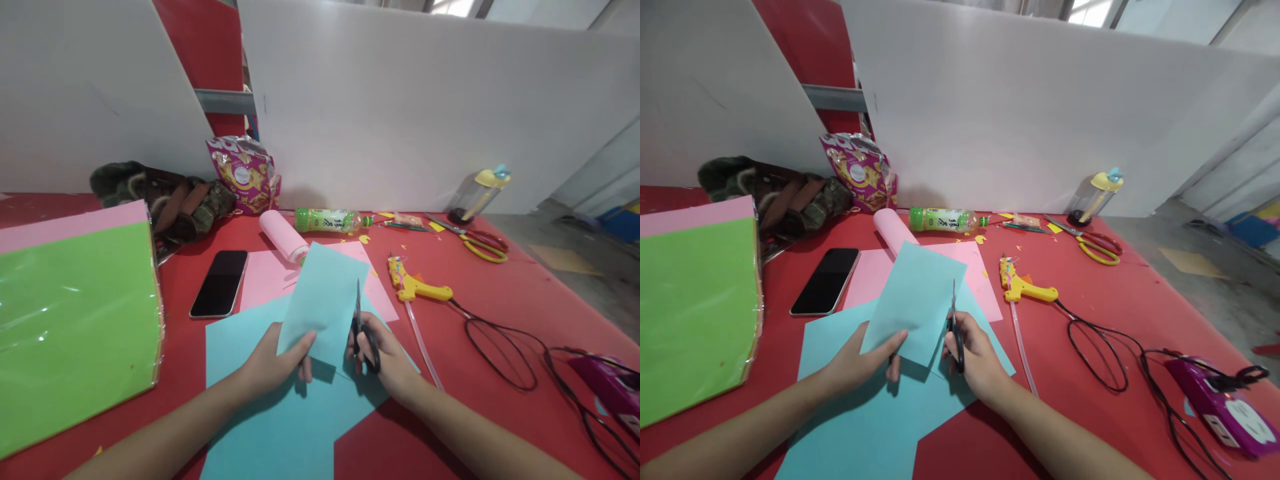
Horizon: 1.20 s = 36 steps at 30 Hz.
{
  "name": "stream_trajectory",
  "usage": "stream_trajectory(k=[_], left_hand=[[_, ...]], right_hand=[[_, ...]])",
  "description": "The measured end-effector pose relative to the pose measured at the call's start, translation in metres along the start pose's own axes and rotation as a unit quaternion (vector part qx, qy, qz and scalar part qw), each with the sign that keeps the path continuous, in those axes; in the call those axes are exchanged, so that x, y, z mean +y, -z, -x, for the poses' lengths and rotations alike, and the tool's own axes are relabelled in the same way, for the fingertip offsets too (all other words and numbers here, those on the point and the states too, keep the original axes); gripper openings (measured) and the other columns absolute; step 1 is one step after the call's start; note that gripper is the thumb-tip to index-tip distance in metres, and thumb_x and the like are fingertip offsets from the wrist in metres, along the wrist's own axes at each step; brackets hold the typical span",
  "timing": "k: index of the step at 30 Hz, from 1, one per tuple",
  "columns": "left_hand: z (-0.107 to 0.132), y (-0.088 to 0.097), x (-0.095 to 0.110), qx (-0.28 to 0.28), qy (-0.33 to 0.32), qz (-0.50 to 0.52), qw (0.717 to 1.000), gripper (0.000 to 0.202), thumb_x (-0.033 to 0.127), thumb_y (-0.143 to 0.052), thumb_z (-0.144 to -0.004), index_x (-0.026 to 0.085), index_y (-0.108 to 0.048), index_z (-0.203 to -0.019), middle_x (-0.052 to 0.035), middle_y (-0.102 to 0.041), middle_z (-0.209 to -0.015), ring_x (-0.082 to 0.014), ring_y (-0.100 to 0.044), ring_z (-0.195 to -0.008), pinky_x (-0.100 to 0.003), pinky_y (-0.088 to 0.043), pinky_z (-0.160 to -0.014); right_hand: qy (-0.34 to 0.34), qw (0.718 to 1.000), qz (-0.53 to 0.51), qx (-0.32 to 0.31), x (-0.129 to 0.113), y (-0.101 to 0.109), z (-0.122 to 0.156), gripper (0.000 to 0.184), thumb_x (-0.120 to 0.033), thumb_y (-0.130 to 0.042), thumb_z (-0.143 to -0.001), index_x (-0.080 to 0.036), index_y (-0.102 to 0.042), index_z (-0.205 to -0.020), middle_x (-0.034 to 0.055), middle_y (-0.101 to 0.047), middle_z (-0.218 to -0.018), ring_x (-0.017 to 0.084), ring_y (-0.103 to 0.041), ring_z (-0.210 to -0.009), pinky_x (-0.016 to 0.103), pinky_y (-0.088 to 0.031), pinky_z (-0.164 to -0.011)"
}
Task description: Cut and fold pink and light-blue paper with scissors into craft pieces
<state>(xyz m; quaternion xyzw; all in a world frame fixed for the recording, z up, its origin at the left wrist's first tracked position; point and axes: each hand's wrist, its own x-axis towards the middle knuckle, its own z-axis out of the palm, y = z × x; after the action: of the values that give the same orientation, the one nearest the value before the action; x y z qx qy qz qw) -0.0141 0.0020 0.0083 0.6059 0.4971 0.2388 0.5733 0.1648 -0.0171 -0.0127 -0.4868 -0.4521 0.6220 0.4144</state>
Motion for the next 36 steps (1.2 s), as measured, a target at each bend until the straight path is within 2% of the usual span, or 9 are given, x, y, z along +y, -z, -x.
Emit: stream_trajectory(k=[4,8,12,17,22,29,36], left_hand=[[-0.001,0.009,-0.001,0.014,-0.020,-0.065,0.998,0.050,0.040,-0.042,-0.079,0.019,-0.045,-0.034,-0.0005,-0.047,-0.032,-0.0116,-0.048,-0.037,-0.022,-0.044,-0.051],[-0.003,0.015,0.000,0.028,0.002,-0.071,0.997,0.044,0.039,-0.048,-0.075,0.019,-0.043,-0.036,0.0014,-0.044,-0.034,-0.0113,-0.045,-0.035,-0.022,-0.040,-0.043],[-0.006,0.022,0.003,0.100,0.040,-0.045,0.993,0.034,0.037,-0.054,-0.068,0.018,-0.048,-0.041,0.0030,-0.046,-0.035,-0.0096,-0.040,-0.031,-0.020,-0.033,-0.034],[-0.011,0.034,0.007,0.126,-0.008,-0.043,0.991,0.034,0.038,-0.053,-0.067,0.017,-0.053,-0.040,0.0005,-0.052,-0.039,-0.0113,-0.046,-0.039,-0.021,-0.035,-0.041],[-0.014,0.043,0.003,0.153,-0.028,-0.051,0.987,0.036,0.040,-0.052,-0.067,0.015,-0.052,-0.042,0.0024,-0.046,-0.037,-0.0102,-0.042,-0.037,-0.021,-0.032,-0.040],[-0.016,0.048,-0.001,0.179,-0.060,-0.015,0.982,0.027,0.037,-0.055,-0.066,0.017,-0.049,-0.050,0.0026,-0.047,-0.042,-0.0159,-0.053,-0.055,-0.024,-0.041,-0.052],[-0.017,0.051,0.002,0.212,-0.078,-0.005,0.974,0.025,0.039,-0.055,-0.069,0.015,-0.054,-0.060,0.0026,-0.051,-0.049,-0.0123,-0.050,-0.050,-0.022,-0.040,-0.048]], right_hand=[[-0.002,1.000,-0.001,-0.003,0.002,0.002,-0.001,0.050,-0.060,-0.054,-0.066,-0.020,-0.043,-0.094,-0.0060,-0.043,-0.060,0.007,-0.042,-0.050,0.019,-0.037,-0.042],[0.002,1.000,0.010,-0.002,0.002,0.003,-0.001,0.052,-0.061,-0.055,-0.065,-0.020,-0.042,-0.094,-0.0064,-0.043,-0.057,0.008,-0.044,-0.049,0.019,-0.036,-0.040],[-0.008,1.000,0.018,0.003,-0.001,0.002,-0.001,0.051,-0.058,-0.055,-0.065,-0.019,-0.043,-0.095,-0.0073,-0.044,-0.053,0.008,-0.042,-0.044,0.020,-0.035,-0.040],[-0.015,1.000,0.021,0.009,-0.004,0.000,-0.002,0.048,-0.056,-0.058,-0.063,-0.019,-0.044,-0.090,-0.0088,-0.044,-0.049,0.007,-0.040,-0.039,0.021,-0.032,-0.038],[-0.017,0.999,0.029,0.002,-0.005,-0.001,-0.001,0.047,-0.056,-0.058,-0.063,-0.019,-0.044,-0.089,-0.0089,-0.045,-0.048,0.007,-0.039,-0.037,0.021,-0.032,-0.037],[-0.024,0.999,0.046,-0.012,-0.004,0.001,0.001,0.045,-0.053,-0.057,-0.065,-0.018,-0.044,-0.091,-0.0089,-0.045,-0.047,0.006,-0.039,-0.037,0.020,-0.034,-0.037],[-0.027,0.998,0.050,-0.018,-0.004,0.000,0.001,0.039,-0.046,-0.059,-0.066,-0.019,-0.045,-0.089,-0.0091,-0.044,-0.048,0.006,-0.040,-0.037,0.019,-0.034,-0.035]])
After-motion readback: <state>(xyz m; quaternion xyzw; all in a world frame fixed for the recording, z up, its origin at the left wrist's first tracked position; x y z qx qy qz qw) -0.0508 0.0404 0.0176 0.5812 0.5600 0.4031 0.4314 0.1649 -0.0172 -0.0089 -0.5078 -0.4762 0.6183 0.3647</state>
